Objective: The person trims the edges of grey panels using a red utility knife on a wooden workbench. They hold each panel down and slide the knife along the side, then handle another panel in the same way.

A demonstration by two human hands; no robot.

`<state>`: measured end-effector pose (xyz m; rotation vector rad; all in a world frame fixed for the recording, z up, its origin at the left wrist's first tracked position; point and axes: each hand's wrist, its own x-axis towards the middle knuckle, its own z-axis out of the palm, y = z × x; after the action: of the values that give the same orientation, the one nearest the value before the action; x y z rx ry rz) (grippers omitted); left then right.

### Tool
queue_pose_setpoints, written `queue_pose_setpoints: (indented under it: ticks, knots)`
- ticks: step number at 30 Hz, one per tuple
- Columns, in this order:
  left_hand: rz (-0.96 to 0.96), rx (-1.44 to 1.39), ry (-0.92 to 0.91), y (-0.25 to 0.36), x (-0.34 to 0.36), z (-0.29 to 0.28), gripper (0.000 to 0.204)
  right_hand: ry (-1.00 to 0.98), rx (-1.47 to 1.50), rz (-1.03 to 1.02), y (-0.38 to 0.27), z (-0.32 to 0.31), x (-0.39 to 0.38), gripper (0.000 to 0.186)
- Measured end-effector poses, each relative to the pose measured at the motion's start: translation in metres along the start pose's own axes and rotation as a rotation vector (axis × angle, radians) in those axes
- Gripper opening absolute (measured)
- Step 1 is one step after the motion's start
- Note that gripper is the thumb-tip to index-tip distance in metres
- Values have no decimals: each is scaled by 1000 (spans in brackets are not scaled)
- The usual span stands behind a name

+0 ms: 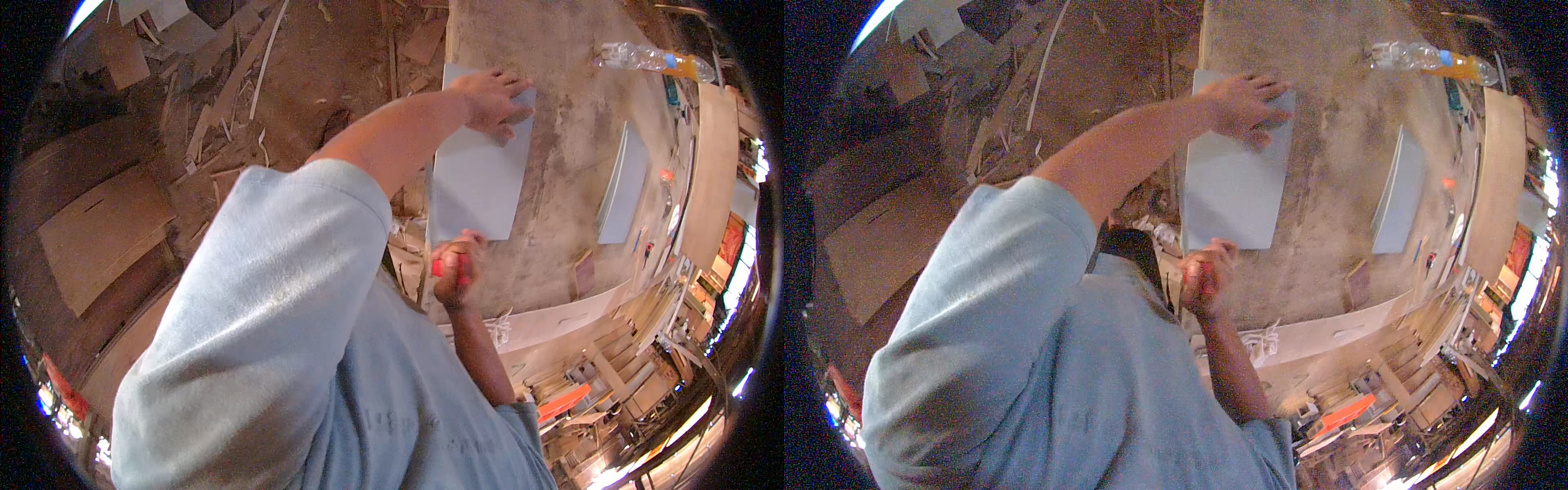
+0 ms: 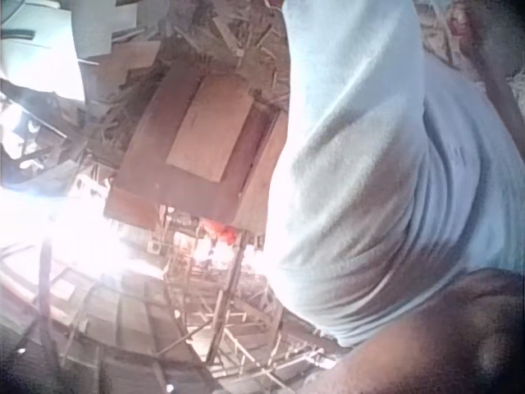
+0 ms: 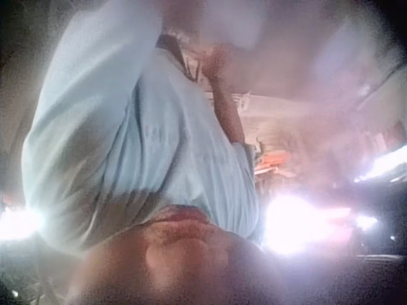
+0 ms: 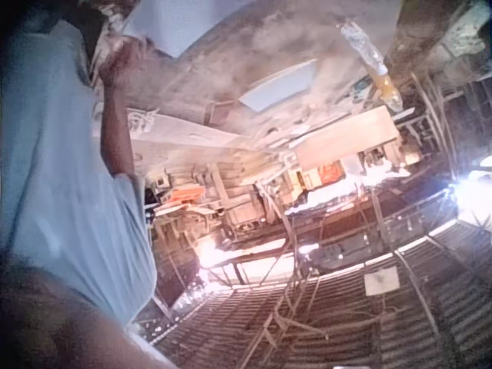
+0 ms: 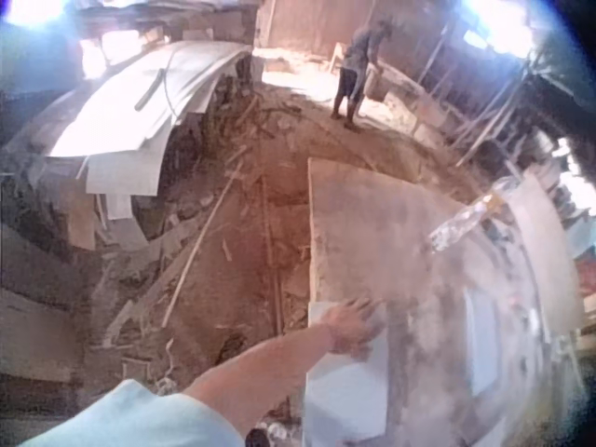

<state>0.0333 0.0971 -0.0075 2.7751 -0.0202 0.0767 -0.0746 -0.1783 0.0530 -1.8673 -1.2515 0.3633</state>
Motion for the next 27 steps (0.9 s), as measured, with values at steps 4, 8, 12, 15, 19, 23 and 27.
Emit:
queue_pose_setpoints:
  ticks: [4, 8, 12, 15, 19, 23, 27]
  knots:
    - [38, 56, 24, -2, 16, -2, 66, -21, -55, -37, 10, -2, -7, 14]
    - [4, -11, -38, -1, 6, -5, 67, -71, 90, 159, 1, -14, -42, 16]
    - [69, 215, 100, -10, -9, 5, 69, -111, 549, 841, -49, -45, -61, 33]
    - [239, 79, 18, 17, -40, 7, 71, 260, 869, 998, -53, -45, -98, 38]
    - [302, 161, -168, 67, -151, 4, 78, 415, 948, 974, -53, -44, -149, 42]
    - [335, 139, -735, 31, -258, -9, 49, 468, 916, 940, -83, -46, -166, 43]
    - [36, 268, -500, 67, -236, -34, 33, 534, 844, 940, -76, -21, -185, 42]
